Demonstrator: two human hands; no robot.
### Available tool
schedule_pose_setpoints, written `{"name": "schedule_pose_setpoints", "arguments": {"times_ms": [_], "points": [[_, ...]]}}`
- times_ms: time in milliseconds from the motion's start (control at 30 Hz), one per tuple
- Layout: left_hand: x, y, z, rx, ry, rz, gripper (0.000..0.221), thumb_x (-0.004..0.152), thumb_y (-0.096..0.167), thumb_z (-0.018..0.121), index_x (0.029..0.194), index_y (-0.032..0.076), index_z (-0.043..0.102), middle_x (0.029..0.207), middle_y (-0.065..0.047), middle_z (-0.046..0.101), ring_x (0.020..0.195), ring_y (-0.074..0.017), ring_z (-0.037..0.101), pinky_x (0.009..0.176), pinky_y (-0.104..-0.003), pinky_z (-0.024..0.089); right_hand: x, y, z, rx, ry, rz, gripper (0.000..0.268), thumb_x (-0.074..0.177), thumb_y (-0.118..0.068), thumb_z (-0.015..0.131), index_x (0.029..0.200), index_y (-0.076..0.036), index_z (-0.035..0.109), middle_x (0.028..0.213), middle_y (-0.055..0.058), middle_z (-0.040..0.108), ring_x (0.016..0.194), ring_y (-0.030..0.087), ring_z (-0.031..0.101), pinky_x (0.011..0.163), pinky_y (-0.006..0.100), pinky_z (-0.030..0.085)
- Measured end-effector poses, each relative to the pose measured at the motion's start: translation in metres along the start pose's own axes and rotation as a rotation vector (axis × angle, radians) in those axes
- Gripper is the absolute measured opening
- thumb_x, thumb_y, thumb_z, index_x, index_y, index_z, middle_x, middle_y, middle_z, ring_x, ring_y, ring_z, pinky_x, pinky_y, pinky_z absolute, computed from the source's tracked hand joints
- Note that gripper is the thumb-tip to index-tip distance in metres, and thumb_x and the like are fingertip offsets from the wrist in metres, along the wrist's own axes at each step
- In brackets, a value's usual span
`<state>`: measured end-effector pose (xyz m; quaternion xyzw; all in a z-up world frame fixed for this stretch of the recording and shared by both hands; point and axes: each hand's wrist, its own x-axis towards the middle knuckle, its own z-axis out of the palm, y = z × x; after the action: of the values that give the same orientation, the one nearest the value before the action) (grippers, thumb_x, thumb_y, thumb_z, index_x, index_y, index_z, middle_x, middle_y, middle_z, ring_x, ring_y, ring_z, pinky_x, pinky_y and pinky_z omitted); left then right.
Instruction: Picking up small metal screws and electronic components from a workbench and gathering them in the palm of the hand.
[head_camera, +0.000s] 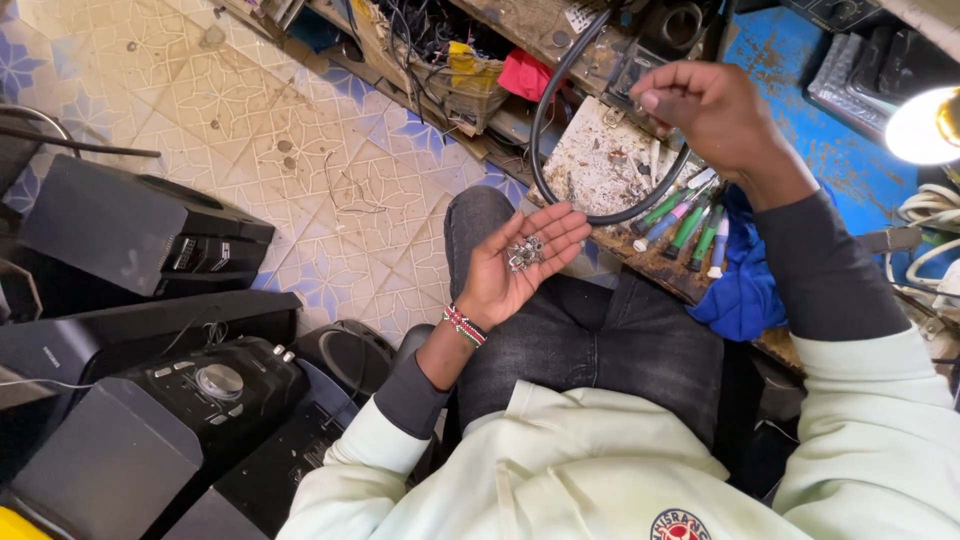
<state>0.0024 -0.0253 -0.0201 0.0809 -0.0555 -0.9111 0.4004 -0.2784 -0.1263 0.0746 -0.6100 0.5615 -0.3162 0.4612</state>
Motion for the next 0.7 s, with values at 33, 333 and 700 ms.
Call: {"name": "schedule_pose_setpoints", "arguments": {"times_ms": [33,333,700], "points": [[0.001,0.000,0.000,-0.005,0.005,0.005,0.057,0.111,0.032,0.045,0.150,-0.009,0.045,0.154,-0.030,0.046,0.142,-0.0412,0.048,0.120,-0.047,0.042,-0.008,-0.006,0.006,0.000,-0.008,0.003,0.011,0.114,-0.008,0.064,0.122,-0.003,0.070,0.096,0.006,0.068,0.077,0.012,0.061,0.075,0.026,0.056],[0.008,-0.028,-0.034,-0.150,-0.108,0.121,0.055,0.115,0.039,0.044,0.152,-0.002,0.049,0.150,-0.023,0.056,0.139,-0.0362,0.056,0.122,-0.052,0.040,-0.077,-0.073,0.096,-0.052,-0.213,-0.157,0.015,0.099,-0.012,0.075,0.112,-0.005,0.078,0.089,0.009,0.073,0.085,0.013,0.066,0.071,0.033,0.054],[0.007,-0.020,-0.015,-0.129,-0.093,0.095,0.050,0.116,0.036,0.044,0.151,0.001,0.052,0.150,-0.018,0.057,0.129,-0.0318,0.065,0.115,-0.051,0.051,-0.078,-0.055,0.099,-0.223,-0.160,-0.465,0.009,0.100,-0.010,0.077,0.109,-0.007,0.080,0.100,0.014,0.072,0.093,0.033,0.068,0.083,0.044,0.055]]}}
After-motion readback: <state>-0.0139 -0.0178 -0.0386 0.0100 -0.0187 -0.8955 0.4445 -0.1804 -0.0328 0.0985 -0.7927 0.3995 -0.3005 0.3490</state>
